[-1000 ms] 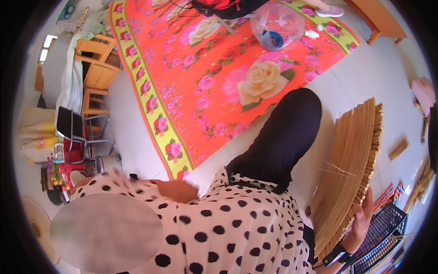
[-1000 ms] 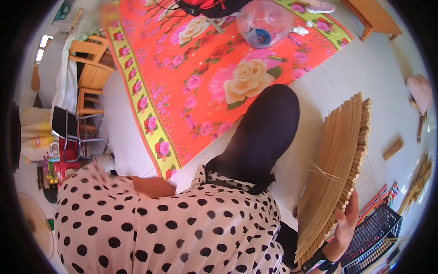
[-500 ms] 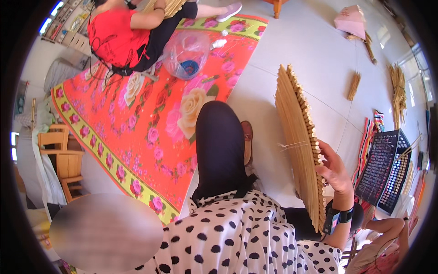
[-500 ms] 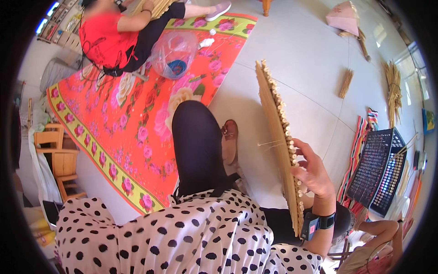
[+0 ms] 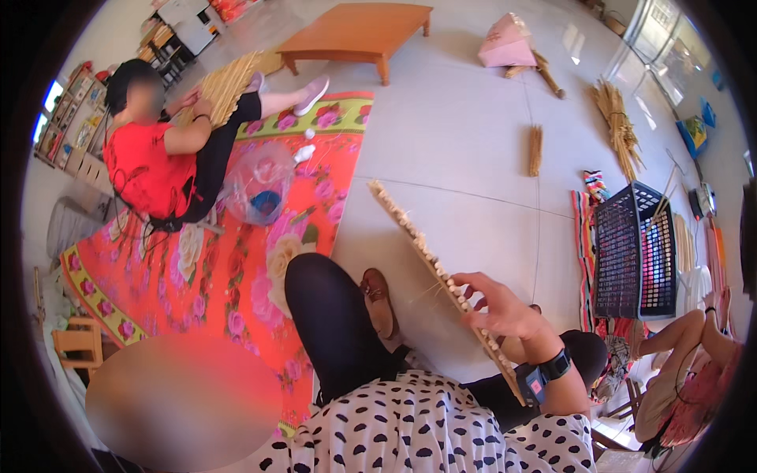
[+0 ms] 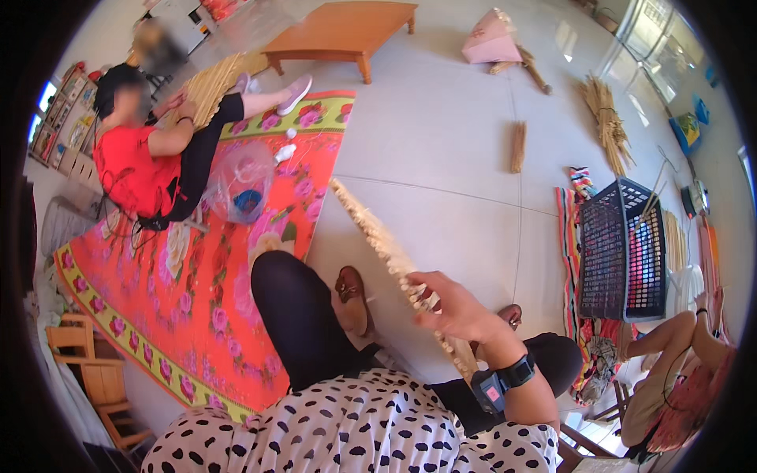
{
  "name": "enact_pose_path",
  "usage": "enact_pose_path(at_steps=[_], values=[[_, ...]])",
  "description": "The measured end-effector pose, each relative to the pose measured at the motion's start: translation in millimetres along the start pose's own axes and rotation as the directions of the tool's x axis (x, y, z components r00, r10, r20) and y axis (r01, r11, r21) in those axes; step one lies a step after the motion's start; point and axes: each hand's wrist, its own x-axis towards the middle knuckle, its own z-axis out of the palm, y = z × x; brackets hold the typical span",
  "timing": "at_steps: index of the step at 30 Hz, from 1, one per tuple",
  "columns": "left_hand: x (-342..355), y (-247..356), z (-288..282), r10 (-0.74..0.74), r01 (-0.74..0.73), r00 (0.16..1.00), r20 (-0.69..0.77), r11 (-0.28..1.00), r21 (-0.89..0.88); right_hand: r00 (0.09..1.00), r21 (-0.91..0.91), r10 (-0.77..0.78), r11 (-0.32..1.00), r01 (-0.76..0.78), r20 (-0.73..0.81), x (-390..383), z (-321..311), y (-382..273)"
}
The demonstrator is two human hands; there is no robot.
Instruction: The person is weaving bamboo sticks together using a string. They are sitting on the floor and holding the bamboo sticks in their hands, wrapping the string around them to secure them.
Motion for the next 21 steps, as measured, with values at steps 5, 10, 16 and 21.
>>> enact_pose_path(at_steps=[5, 10, 16, 21], values=[[-6.7, 0.7, -16.5, 0.059, -0.056, 0.996, 0.068, 0.997, -0.043, 0.999, -0.001, 0.013, 1.0, -0.014, -0.053, -1.7, 2.2, -0.3], [-31.4, 37.0, -106.4, 0.221, -0.26, 0.964, -0.149, 0.906, -0.333, 0.998, 0.085, 0.052, 0.995, -0.049, -0.03, -1.7, 7.3, -4.6], [75.4, 145.1, -156.4, 0.446, -0.785, 0.488, -0.75, 0.6, -0.153, 0.995, 0.12, 0.103, 0.988, -0.102, -0.002, -0.3, 20.8, -8.6], [110.2, 172.7, -139.5, 0.594, -0.435, 0.496, -0.633, 0.801, 0.411, 0.99, 0.096, 0.14, 0.986, -0.138, -0.011, -3.5, 27.7, -9.3]])
